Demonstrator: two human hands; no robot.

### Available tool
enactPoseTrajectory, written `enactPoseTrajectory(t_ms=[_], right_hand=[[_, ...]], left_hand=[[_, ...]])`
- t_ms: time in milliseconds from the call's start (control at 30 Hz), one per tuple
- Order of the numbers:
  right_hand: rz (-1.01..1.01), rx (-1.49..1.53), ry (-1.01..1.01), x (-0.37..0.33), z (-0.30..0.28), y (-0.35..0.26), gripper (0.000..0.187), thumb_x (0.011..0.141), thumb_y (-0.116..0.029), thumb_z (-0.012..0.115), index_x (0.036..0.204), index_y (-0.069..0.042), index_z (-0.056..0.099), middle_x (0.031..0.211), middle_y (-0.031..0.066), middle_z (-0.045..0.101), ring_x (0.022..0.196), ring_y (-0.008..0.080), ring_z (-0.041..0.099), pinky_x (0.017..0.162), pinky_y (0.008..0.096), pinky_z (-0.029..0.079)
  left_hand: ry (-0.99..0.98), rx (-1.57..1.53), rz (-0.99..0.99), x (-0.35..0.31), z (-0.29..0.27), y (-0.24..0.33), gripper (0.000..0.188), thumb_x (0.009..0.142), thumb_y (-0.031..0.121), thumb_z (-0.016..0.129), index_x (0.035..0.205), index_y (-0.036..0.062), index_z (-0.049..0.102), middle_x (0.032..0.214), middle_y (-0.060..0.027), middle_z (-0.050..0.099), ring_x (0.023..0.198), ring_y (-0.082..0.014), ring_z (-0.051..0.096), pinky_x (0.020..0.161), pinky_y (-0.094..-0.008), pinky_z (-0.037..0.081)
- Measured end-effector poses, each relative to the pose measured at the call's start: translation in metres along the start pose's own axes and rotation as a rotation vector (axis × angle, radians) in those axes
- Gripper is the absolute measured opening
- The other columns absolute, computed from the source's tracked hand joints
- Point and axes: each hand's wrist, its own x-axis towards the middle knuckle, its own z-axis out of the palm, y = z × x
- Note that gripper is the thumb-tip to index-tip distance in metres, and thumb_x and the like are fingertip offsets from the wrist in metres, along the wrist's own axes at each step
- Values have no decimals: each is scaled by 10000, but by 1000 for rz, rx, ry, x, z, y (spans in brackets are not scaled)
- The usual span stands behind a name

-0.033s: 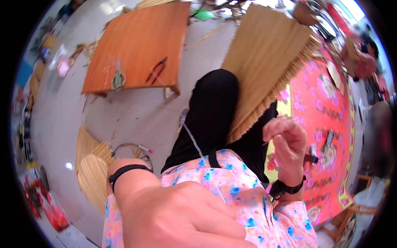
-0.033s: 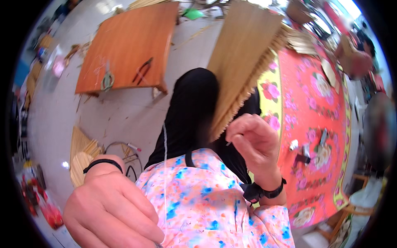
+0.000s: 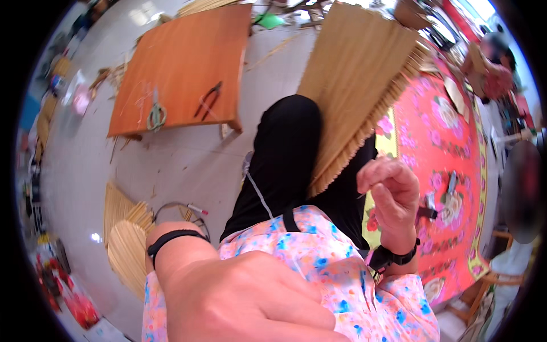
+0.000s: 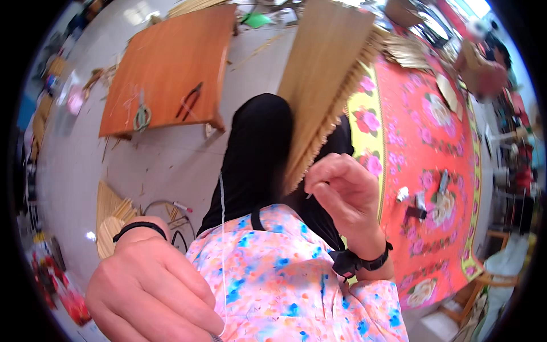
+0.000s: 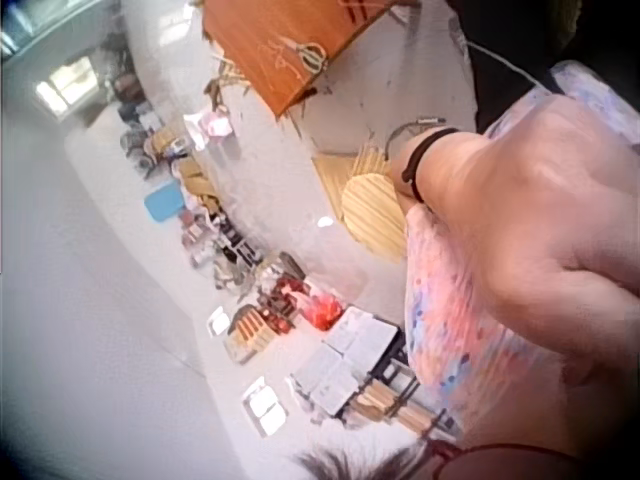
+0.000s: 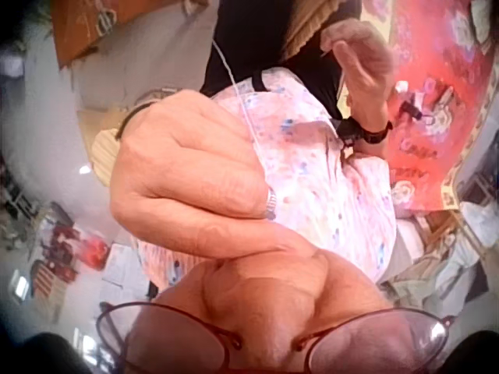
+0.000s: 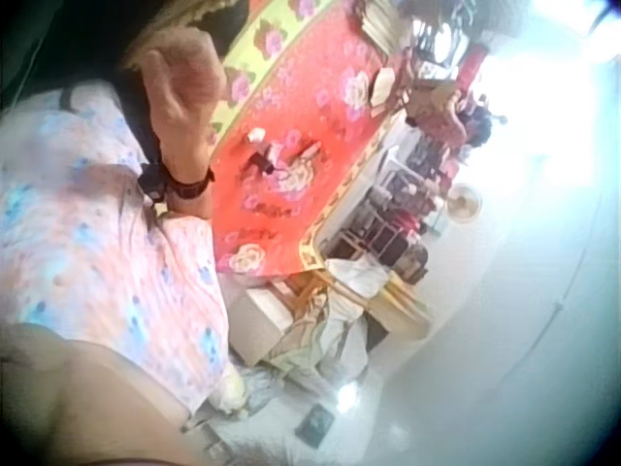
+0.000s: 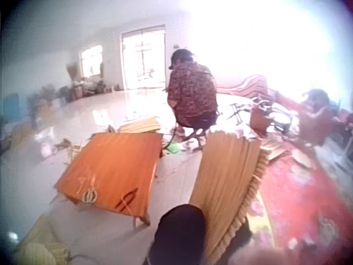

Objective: The person assembles a hand fan by threading string through the wooden slats and tying knots to secure them.

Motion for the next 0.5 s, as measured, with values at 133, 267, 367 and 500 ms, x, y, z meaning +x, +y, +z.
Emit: enactPoseTrajectory(t_ms=[133,267,367,500], right_hand=[[-22,26,51,-7,-4,-7,104,911,-73,646,944,11,595,887,103,600,814,164,558,734,272,463],[-38,43,88,-15,-7,-17,121,922,-102,645,953,3,591,881,96,595,809,160,553,735,274,462],[-60,61,83,-16,-6,-20,118,924,-101,642,959,-1,589,880,95,592,809,162,551,734,274,461],[-89,68,74,-16,-2,-22,110,923,-94,640,951,-1,587,879,98,589,810,167,552,730,275,457]], left_hand=[[-17,-83,-24,9,4,-15,163,803,37,605,873,-106,643,704,-146,565,508,-209,545,426,-288,403],[-19,-142,-35,12,5,-19,139,782,18,622,852,-98,653,695,-143,564,504,-201,549,419,-277,403],[-12,-164,-43,16,8,-18,122,766,4,635,836,-92,660,688,-141,563,501,-195,553,413,-269,402],[8,-205,-58,20,8,-15,101,745,-14,653,815,-84,669,680,-137,562,497,-187,557,406,-258,402]])
